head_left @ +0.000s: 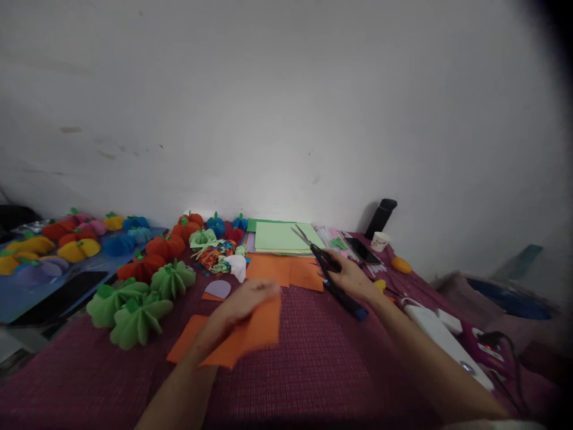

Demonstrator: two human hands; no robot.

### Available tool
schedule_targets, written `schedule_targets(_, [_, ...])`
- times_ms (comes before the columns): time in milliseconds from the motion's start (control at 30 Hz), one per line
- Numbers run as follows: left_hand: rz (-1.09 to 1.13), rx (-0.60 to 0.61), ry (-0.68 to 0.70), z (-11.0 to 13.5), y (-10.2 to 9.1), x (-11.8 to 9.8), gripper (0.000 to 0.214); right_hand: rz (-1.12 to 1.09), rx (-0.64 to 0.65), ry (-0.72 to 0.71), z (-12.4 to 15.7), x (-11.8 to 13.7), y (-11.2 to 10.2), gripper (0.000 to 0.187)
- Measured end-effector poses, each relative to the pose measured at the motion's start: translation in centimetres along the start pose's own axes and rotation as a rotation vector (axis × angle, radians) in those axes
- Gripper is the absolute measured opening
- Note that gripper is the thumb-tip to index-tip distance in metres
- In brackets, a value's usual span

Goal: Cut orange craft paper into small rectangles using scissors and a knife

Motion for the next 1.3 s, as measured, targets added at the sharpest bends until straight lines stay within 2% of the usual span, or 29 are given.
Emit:
schedule_targets(33, [-0.096, 0.301, -0.116, 0.6, 2.4, 1.3, 0.022, 0.036, 0.026, -0.030, -0.3, 1.3, 0.0, 0.053])
schedule_targets(67, [-0.155, 0.504, -0.188, 1.5, 3.9, 2.2, 0.022, 0.064, 0.065, -0.071, -0.4, 2.5, 0.3, 0.051])
schedule_targets(100, [-0.185, 0.645, -0.236, 2.3, 4.8, 2.7, 0.022, 0.087, 0.113, -0.113, -0.2, 3.5, 0.8, 0.049])
schedule_targets(133, [-0.182, 0.721, -0.263, 2.8, 5.3, 3.0, 0.022, 0.109, 0.171, -0.150, 0.2, 4.3, 1.7, 0.045])
schedule_targets(200, [-0.122, 0.766, -0.279, 3.3, 5.4, 2.7, 0.023, 0.159, 0.244, -0.152, 1.3, 4.5, 3.5, 0.034])
schedule_targets(267, [-0.052, 0.761, -0.266, 3.4, 5.0, 2.0, 0.026, 0.197, 0.307, -0.115, 2.8, 3.5, 5.3, 0.028])
schedule_targets(333, [-0.029, 0.760, -0.241, 3.4, 4.7, 1.5, 0.026, 0.230, 0.362, -0.103, 4.1, 2.2, 6.4, 0.033])
schedule_targets(400, [-0.039, 0.757, -0.218, 3.4, 4.5, 1.2, 0.026, 0.281, 0.391, -0.126, 4.8, 1.0, 6.6, 0.043])
schedule_targets(467, [-0.006, 0.668, -0.174, 2.8, 4.2, 0.9, 0.024, 0.352, 0.432, -0.158, 4.7, 0.2, 6.1, 0.048])
schedule_targets(500, [0.050, 0.566, -0.139, 2.2, 3.7, 0.5, 0.024, 0.388, 0.457, -0.174, 4.4, 0.0, 5.8, 0.047])
schedule_targets(600, [0.313, 0.147, -0.007, 0.5, 0.8, -0.6, 0.023, 0.491, 0.498, -0.197, 2.4, -0.5, 5.3, 0.032])
schedule_targets(667, [0.456, -0.100, 0.090, -0.1, -1.5, -1.1, 0.024, 0.592, 0.435, -0.158, 0.3, -0.9, 5.3, 0.028])
schedule_targets(767, [0.585, -0.430, 0.240, -0.2, -4.9, -1.4, 0.027, 0.688, 0.412, -0.102, -2.3, -1.7, 6.9, 0.029])
schedule_targets(833, [0.635, -0.599, 0.314, 0.2, -6.6, -1.2, 0.028, 0.724, 0.414, -0.085, -3.5, -2.1, 8.3, 0.028])
schedule_targets(900, [0.658, -0.679, 0.359, 0.4, -7.5, -1.1, 0.030, 0.766, 0.423, -0.069, -4.4, -2.6, 9.4, 0.027])
schedule_targets(1067, [0.674, -0.760, 0.463, 0.9, -8.3, -1.4, 0.028, 0.828, 0.529, -0.051, -5.8, -3.7, 11.1, 0.019])
schedule_targets(1300, [0.696, -0.890, 0.592, 2.4, -10.2, -2.8, 0.026, 0.761, 0.593, -0.096, -6.3, -3.2, 11.0, 0.016])
Point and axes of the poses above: each hand's wrist, its own z-axis away from the middle knuckle, its own y-axis out of the palm, x = y × z, the point moved 7 cm from there along -z, towards the middle knuckle, and after that the axes turned 10 degrees about z, right-handed, at the moved point
